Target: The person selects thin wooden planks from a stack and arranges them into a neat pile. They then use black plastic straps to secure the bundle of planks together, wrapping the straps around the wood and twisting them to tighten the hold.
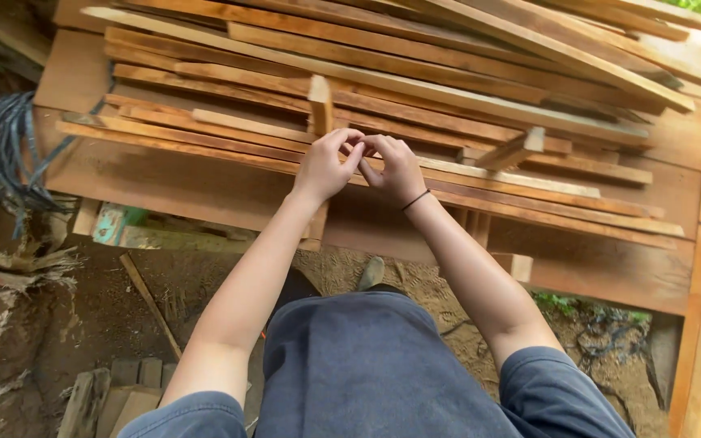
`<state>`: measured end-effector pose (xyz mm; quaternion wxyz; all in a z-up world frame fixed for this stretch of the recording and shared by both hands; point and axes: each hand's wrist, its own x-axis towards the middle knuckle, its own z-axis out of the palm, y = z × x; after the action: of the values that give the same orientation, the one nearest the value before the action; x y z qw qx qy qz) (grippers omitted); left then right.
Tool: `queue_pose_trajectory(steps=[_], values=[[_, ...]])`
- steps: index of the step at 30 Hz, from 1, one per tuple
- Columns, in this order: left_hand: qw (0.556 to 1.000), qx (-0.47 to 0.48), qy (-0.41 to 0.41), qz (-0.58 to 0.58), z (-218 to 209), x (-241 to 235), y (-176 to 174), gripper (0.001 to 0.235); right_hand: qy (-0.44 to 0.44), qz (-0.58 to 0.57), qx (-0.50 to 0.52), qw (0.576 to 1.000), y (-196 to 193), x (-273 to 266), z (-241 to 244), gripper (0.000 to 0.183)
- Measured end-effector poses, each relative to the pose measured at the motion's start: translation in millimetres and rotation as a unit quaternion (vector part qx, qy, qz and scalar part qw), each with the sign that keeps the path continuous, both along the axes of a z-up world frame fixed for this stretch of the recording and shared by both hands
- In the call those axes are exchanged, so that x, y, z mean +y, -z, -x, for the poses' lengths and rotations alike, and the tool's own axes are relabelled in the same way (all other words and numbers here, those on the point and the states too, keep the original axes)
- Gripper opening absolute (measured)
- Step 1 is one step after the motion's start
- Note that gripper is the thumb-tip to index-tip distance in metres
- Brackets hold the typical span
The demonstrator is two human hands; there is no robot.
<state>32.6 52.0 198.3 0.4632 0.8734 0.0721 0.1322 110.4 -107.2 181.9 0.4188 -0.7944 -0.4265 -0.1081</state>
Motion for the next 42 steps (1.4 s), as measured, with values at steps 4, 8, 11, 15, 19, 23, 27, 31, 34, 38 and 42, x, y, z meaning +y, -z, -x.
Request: queue_pose_trajectory(steps=[4, 8, 11, 15, 19, 23, 27, 31, 34, 38, 42], values=[[0.996, -0.074, -0.036, 0.02, 50, 78, -18, 0.012, -0.069, -0.008, -0.006, 0.998, -21, 89, 26, 0.019], [0.99, -0.104, -0.098, 0.012, 100, 176, -12, 0.013, -0.16, 0.049, 0.06, 0.984, -31, 192, 59, 0.021], [0.986, -0.089, -0.139, 0.005, 140, 255, 7, 0.014, -0.197, 0.097, 0.093, 0.971, -18, 276, 88, 0.024], [0.985, -0.056, -0.165, -0.019, 182, 351, 37, 0.012, -0.215, 0.14, 0.112, 0.96, 11, 375, 120, 0.024], [0.974, 0.001, -0.212, -0.078, 226, 444, 101, 0.01, -0.22, 0.19, 0.192, 0.937, 49, 456, 161, 0.031], [0.957, 0.158, -0.232, -0.073, 252, 509, 119, 0.015, -0.181, 0.206, 0.273, 0.922, 105, 511, 201, 0.033], [0.916, 0.302, -0.244, -0.1, 251, 550, 127, 0.032, -0.171, 0.239, 0.331, 0.897, 122, 526, 215, 0.036], [0.87, 0.411, -0.24, -0.129, 261, 585, 198, 0.035, -0.151, 0.264, 0.344, 0.889, 133, 516, 211, 0.036], [0.867, 0.435, -0.218, -0.11, 262, 591, 216, 0.043, -0.144, 0.278, 0.341, 0.886, 143, 515, 200, 0.035], [0.894, 0.258, -0.353, -0.096, 265, 559, 235, 0.026, -0.126, 0.28, 0.342, 0.888, 152, 518, 195, 0.035], [0.838, 0.082, -0.521, 0.138, 255, 491, 212, 0.016, -0.127, 0.292, 0.396, 0.861, 151, 546, 191, 0.043]])
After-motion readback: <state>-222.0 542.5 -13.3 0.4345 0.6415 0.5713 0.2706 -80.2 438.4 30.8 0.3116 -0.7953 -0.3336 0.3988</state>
